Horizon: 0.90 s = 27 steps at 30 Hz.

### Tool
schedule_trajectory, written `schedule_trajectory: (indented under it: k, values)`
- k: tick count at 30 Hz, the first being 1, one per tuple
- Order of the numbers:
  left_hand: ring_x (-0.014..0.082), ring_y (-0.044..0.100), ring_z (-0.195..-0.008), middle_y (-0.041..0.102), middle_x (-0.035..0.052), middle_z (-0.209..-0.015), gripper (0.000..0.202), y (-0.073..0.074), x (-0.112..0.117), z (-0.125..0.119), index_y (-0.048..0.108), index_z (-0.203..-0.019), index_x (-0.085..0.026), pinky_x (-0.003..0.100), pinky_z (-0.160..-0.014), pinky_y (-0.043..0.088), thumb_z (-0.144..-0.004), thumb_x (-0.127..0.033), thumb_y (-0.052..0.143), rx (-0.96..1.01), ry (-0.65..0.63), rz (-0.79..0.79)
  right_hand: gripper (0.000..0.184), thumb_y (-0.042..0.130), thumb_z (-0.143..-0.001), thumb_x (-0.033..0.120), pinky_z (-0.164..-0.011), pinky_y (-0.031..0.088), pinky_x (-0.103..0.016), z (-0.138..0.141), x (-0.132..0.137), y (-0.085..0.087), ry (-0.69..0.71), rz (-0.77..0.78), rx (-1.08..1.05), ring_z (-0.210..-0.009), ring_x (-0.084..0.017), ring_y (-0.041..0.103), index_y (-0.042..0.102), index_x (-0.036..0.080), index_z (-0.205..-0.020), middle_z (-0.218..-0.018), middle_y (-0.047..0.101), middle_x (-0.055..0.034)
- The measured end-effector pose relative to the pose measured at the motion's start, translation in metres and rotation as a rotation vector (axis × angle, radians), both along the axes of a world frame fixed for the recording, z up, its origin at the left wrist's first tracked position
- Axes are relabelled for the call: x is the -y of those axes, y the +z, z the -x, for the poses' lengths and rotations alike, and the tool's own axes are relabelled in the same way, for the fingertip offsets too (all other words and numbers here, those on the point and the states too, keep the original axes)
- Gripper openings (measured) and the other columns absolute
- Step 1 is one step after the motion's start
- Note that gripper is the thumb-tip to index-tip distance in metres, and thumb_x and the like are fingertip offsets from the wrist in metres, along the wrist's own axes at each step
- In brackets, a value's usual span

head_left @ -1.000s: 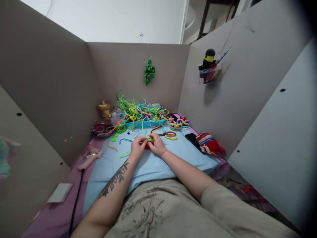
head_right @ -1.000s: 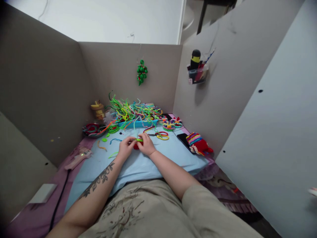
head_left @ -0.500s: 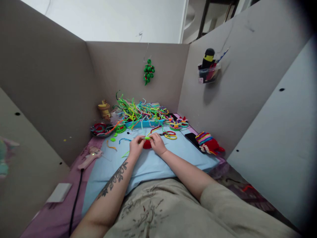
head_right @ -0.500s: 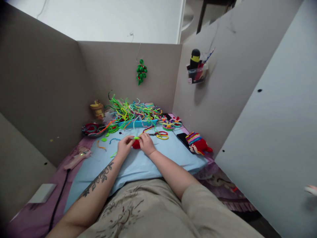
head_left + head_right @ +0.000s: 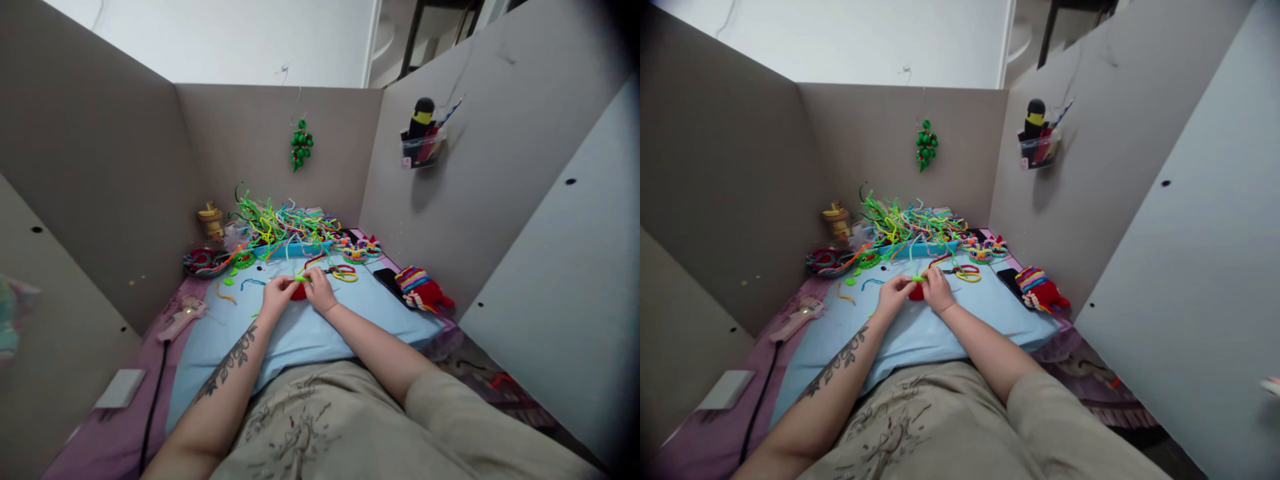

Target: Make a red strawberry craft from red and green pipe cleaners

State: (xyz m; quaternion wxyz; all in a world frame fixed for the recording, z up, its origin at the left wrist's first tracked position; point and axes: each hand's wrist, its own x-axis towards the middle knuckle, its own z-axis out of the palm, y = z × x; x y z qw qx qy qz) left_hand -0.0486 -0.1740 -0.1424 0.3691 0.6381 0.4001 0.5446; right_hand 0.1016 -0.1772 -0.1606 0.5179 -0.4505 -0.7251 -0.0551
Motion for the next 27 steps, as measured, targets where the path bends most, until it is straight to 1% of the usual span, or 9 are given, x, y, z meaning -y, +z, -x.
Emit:
schedule_trajectory:
  k: [5,8,10,12,15,18,22,24,27]
  values:
    - [0.0135,0.058,-0.057,0.066,0.0009,-0.062,0.020,0.0032,0.0022,0.0001,0.067,-0.071,-0.015,0.024,-0.056,0.046,-0.069,-0.035,0.066,-0.055,0.041,-0.010,0.010,0.048,-0.078,0.011,-0.078,0.043,-0.035,-0.0001,-0.0002,-0.0010,0.031,0.014,-0.002,-0.086,-0.023,0.048,0.052,0.019,-0.082,-0.083,0.051,-0.0066]
    - [0.0132,0.059,-0.059,0.066,0.0005,-0.064,0.018,0.0037,0.0021,0.0012,0.066,-0.074,-0.015,0.024,-0.058,0.046,-0.072,-0.033,0.063,-0.093,0.058,-0.042,0.008,0.051,-0.077,0.013,-0.077,0.044,-0.034,0.0000,0.0005,-0.0005,0.057,0.016,-0.014,-0.084,-0.022,0.049,0.053,0.019,-0.082,-0.082,0.052,-0.0055]
    - [0.0135,0.060,-0.061,0.067,0.0009,-0.067,0.017,0.0028,0.0011,0.0018,0.066,-0.078,-0.015,0.024,-0.060,0.047,-0.073,-0.030,0.061,-0.112,0.062,-0.064,0.010,0.054,-0.078,0.016,-0.078,0.044,-0.034,0.0003,0.0015,0.0008,0.077,0.017,-0.027,-0.084,-0.022,0.050,0.054,0.019,-0.087,-0.085,0.054,-0.0061]
    - [0.0139,0.061,-0.062,0.067,0.0016,-0.070,0.017,0.0011,-0.0004,0.0022,0.066,-0.083,-0.015,0.025,-0.060,0.048,-0.074,-0.028,0.059,-0.126,0.060,-0.081,0.017,0.054,-0.079,0.017,-0.080,0.045,-0.036,0.0006,0.0027,0.0025,0.104,0.020,-0.032,-0.087,-0.022,0.051,0.056,0.018,-0.096,-0.090,0.056,-0.0078]
    - [0.0145,0.062,-0.066,0.068,0.0031,-0.076,0.017,-0.0017,-0.0022,0.0023,0.065,-0.088,-0.015,0.025,-0.061,0.049,-0.075,-0.025,0.058,-0.152,0.051,-0.131,0.022,0.049,-0.083,0.016,-0.085,0.044,-0.038,0.0009,0.0037,0.0047,0.146,0.017,0.002,-0.092,-0.022,0.052,0.057,0.018,-0.104,-0.096,0.059,-0.0091]
    - [0.0148,0.062,-0.071,0.069,0.0045,-0.084,0.016,-0.0030,-0.0024,0.0024,0.065,-0.089,-0.016,0.025,-0.065,0.049,-0.077,-0.023,0.056,-0.177,0.033,-0.190,0.020,0.045,-0.086,0.015,-0.085,0.043,-0.039,0.0009,0.0039,0.0056,0.155,0.004,0.047,-0.090,-0.022,0.052,0.061,0.020,-0.097,-0.090,0.060,-0.0080]
    - [0.0157,0.063,-0.075,0.069,0.0056,-0.086,0.015,-0.0016,-0.0014,0.0028,0.066,-0.088,-0.016,0.027,-0.069,0.050,-0.077,-0.021,0.057,-0.193,0.028,-0.223,0.017,0.045,-0.087,0.015,-0.082,0.044,-0.038,0.0008,0.0041,0.0060,0.136,-0.014,0.056,-0.086,-0.023,0.051,0.062,0.018,-0.090,-0.084,0.059,-0.0080]
    - [0.0164,0.063,-0.076,0.070,0.0058,-0.086,0.015,-0.0005,-0.0009,0.0027,0.067,-0.087,-0.016,0.028,-0.071,0.050,-0.077,-0.021,0.058,-0.191,0.027,-0.224,0.016,0.045,-0.086,0.015,-0.081,0.043,-0.038,0.0007,0.0040,0.0063,0.131,-0.022,0.061,-0.085,-0.022,0.051,0.061,0.018,-0.088,-0.084,0.059,-0.0079]
    - [0.0171,0.064,-0.075,0.071,0.0057,-0.086,0.017,0.0000,-0.0007,0.0023,0.068,-0.089,-0.017,0.029,-0.071,0.050,-0.076,-0.023,0.059,-0.169,0.039,-0.185,0.015,0.045,-0.086,0.015,-0.081,0.043,-0.038,0.0005,0.0035,0.0068,0.119,-0.039,0.056,-0.085,-0.022,0.050,0.059,0.019,-0.086,-0.084,0.059,-0.0077]
